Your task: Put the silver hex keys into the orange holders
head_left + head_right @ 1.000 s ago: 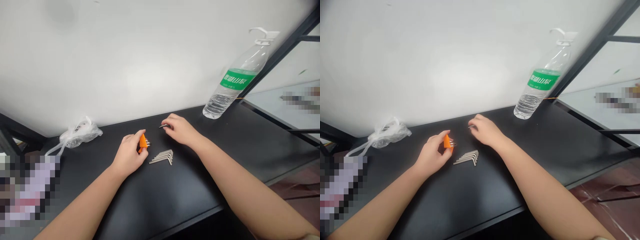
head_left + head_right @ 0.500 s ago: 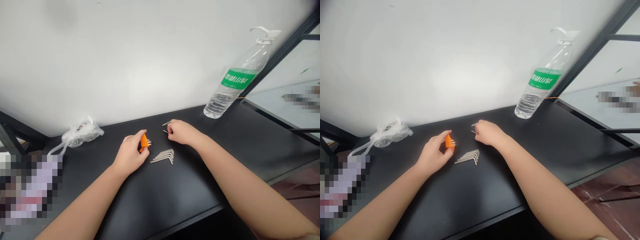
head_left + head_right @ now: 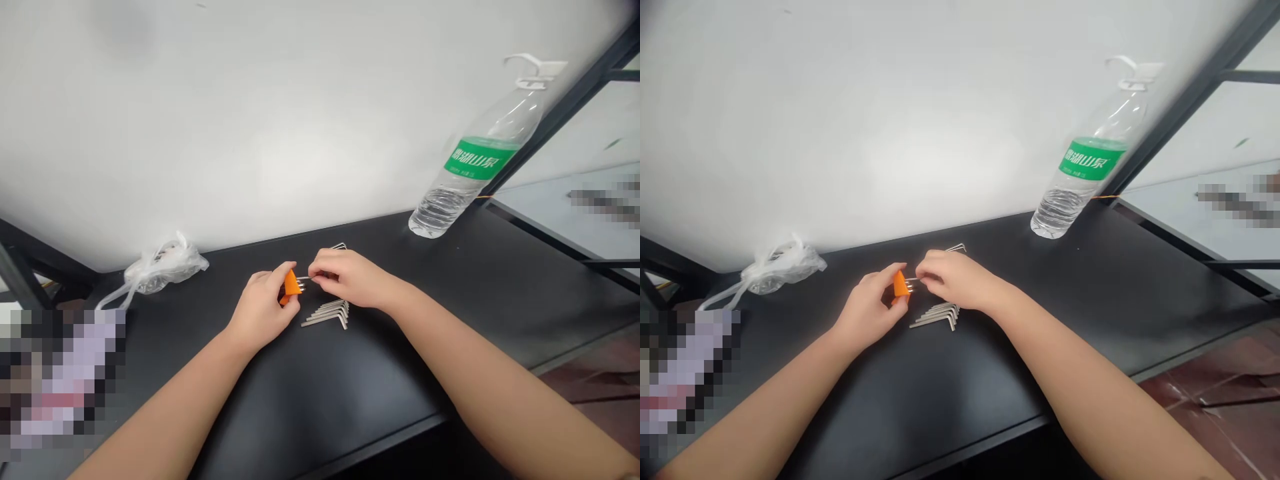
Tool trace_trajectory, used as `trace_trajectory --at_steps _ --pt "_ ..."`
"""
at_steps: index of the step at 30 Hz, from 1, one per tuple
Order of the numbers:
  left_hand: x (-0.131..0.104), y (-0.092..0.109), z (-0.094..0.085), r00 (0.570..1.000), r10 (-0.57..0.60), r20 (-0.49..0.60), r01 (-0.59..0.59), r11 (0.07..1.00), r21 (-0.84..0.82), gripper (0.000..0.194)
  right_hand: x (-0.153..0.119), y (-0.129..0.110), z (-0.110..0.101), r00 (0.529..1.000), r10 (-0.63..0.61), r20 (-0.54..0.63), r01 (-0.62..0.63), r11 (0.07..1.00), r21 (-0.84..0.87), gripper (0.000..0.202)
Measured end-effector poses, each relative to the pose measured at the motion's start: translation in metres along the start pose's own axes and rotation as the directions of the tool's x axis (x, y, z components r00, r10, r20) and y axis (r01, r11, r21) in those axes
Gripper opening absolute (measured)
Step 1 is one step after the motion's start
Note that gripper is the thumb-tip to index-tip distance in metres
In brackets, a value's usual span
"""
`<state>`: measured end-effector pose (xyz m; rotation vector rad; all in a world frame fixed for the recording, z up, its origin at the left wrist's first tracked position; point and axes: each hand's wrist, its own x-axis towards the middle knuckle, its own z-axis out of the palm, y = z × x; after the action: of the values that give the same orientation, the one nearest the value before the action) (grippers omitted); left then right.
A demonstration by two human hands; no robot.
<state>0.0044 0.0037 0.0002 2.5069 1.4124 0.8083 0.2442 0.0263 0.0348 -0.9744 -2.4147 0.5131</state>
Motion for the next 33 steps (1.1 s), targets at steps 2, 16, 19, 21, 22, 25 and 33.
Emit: trace_trajectory --at_steps 2,16,19,21,22,25,33 --pt "0.000 0.000 0.001 1.000 0.006 0.001 -0.006 1.000 0.004 0.058 -0.002 0.000 0.000 1.000 -0.010 -0.009 0.010 1.000 -0.027 0.014" --pt "0.003 0.007 -0.006 0.996 0.039 0.074 -0.037 0.999 -0.040 0.030 0.002 -0.028 0.014 1.000 0.029 -0.009 -0.028 0.991 0.131 0.018" --pt "0.001 0.004 -0.004 0.999 0.040 0.030 -0.040 0.999 -0.018 0.045 0.001 -0.008 0.009 0.992 0.117 -0.053 -0.113 0.991 0.074 0.012" --pt "0.000 0.001 -0.001 0.999 0.037 0.013 -0.037 0.999 -0.009 0.050 0.000 0.014 0.004 0.978 0.193 -0.085 -0.198 0.979 -0.055 0.016" --pt "-0.001 0.000 0.000 0.999 0.033 0.011 -0.033 0.999 -0.007 0.050 -0.001 0.026 0.001 0.964 0.245 -0.107 -0.256 0.960 -0.110 0.020" --pt "-0.001 -0.002 0.001 1.000 0.012 0.017 -0.012 1.000 -0.005 0.051 -0.006 0.056 -0.005 0.922 0.376 -0.095 -0.388 0.893 -0.227 0.026" --pt "-0.001 -0.003 0.001 1.000 -0.027 0.015 0.027 1.000 -0.007 0.052 -0.010 0.060 -0.009 0.906 0.423 0.004 -0.396 0.852 -0.343 0.025"
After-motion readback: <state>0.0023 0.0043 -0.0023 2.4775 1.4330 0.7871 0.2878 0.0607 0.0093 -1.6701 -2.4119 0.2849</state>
